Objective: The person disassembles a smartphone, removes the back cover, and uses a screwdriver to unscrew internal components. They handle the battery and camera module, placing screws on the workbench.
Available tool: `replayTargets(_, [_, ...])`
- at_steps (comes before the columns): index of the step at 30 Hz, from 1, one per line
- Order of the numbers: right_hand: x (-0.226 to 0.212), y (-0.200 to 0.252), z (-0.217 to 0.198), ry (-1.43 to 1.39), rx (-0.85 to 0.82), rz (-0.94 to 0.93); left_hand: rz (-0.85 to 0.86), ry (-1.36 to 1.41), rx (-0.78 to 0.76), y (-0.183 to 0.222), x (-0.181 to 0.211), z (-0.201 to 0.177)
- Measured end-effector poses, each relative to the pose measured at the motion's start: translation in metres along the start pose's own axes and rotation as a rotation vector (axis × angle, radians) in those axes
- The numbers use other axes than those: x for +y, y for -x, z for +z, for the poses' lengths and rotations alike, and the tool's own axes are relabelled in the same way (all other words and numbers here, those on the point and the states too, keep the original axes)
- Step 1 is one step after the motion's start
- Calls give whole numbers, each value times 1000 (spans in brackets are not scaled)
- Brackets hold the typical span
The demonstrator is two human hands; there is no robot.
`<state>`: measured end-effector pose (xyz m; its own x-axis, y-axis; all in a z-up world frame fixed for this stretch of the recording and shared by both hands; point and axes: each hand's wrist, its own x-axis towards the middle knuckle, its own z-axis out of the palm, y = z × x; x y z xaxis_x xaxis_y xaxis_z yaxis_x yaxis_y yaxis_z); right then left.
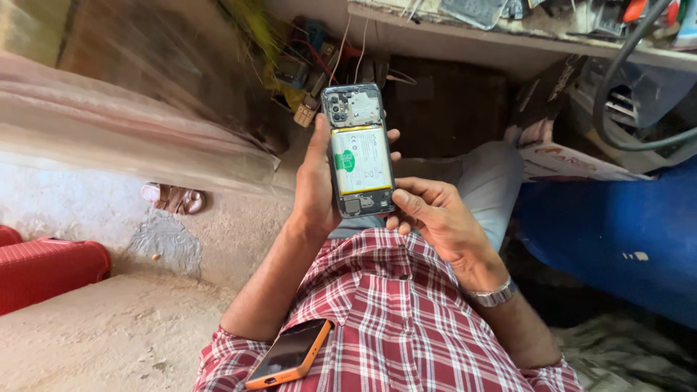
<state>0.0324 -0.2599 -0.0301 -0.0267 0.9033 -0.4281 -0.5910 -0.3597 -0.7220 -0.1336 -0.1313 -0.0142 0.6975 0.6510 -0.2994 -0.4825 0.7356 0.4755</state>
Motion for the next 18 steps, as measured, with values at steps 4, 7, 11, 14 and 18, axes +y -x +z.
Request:
replayTargets(4, [14,4,-2,18,18,19,40,113,-86,8,-9,-5])
replayTargets(7, [21,6,-6,41,25,19,98,107,-31,10,-15,-5])
replayTargets(11, [24,6,-6,13,1,19,105,68,-45,13,-14,-4])
replayTargets(14, [24,7,-6,17,-4,45,102,85,-47,14,-14,-8])
replayTargets(18, [18,9,-1,79,31,84,114,103,-61,12,-15,-11])
